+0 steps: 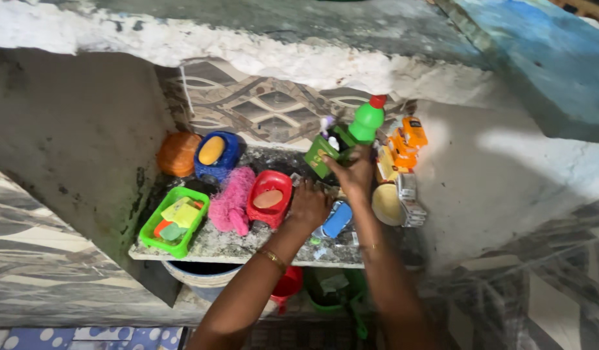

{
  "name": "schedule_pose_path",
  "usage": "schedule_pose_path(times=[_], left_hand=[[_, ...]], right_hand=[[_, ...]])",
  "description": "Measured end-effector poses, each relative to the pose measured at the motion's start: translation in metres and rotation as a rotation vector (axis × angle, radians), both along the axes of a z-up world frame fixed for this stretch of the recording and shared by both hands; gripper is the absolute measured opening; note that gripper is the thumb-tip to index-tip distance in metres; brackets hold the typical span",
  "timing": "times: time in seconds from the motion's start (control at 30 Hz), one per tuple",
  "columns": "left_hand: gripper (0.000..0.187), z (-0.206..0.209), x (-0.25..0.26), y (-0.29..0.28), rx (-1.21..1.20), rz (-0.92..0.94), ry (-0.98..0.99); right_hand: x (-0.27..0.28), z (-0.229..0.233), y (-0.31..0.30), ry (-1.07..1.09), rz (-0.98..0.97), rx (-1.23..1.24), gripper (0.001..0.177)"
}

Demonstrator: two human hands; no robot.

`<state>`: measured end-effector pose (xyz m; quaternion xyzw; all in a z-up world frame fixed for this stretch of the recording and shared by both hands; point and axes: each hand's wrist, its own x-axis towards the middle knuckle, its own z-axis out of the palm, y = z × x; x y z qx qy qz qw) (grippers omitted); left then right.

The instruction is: The person rearranges various toiletries and containers on a tiled bathroom shelf. They pick up and place down items such as a green bottle, a red soap dish, a pink cloth, and a small blue container, moving them to different positions on the shelf.

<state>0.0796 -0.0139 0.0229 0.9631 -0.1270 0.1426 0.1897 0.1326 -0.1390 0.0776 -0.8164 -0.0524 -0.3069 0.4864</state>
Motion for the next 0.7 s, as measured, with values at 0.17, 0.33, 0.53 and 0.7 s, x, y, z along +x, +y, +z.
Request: schedule_pose_path(times=[0.17, 0.33, 0.53, 0.7], left_hand=[[0.054, 0.010, -0.056, -0.015, -0.190, -0.143, -0.292], [0.041, 0.013, -0.107, -0.052, -0.379, -0.336, -0.323], [0.044, -0.008, -0.133, -0.095, -0.448, -0.441, -0.241], [0.051, -0.025, -0.133, -0.115, -0.518, -0.467, -0.153]], right_hand=[[-0.113, 0.019, -0.049, 0.005, -0.166, 0.131, 0.063], [-0.215, 0.018, -0.081, -0.073, -0.425, 0.076, 0.069], [-0.238, -0.010, -0.098, -0.075, -0.726, -0.238, 0.074], [-0.222, -0.037, -0.099, -0.070, -0.700, -0.215, 0.081]])
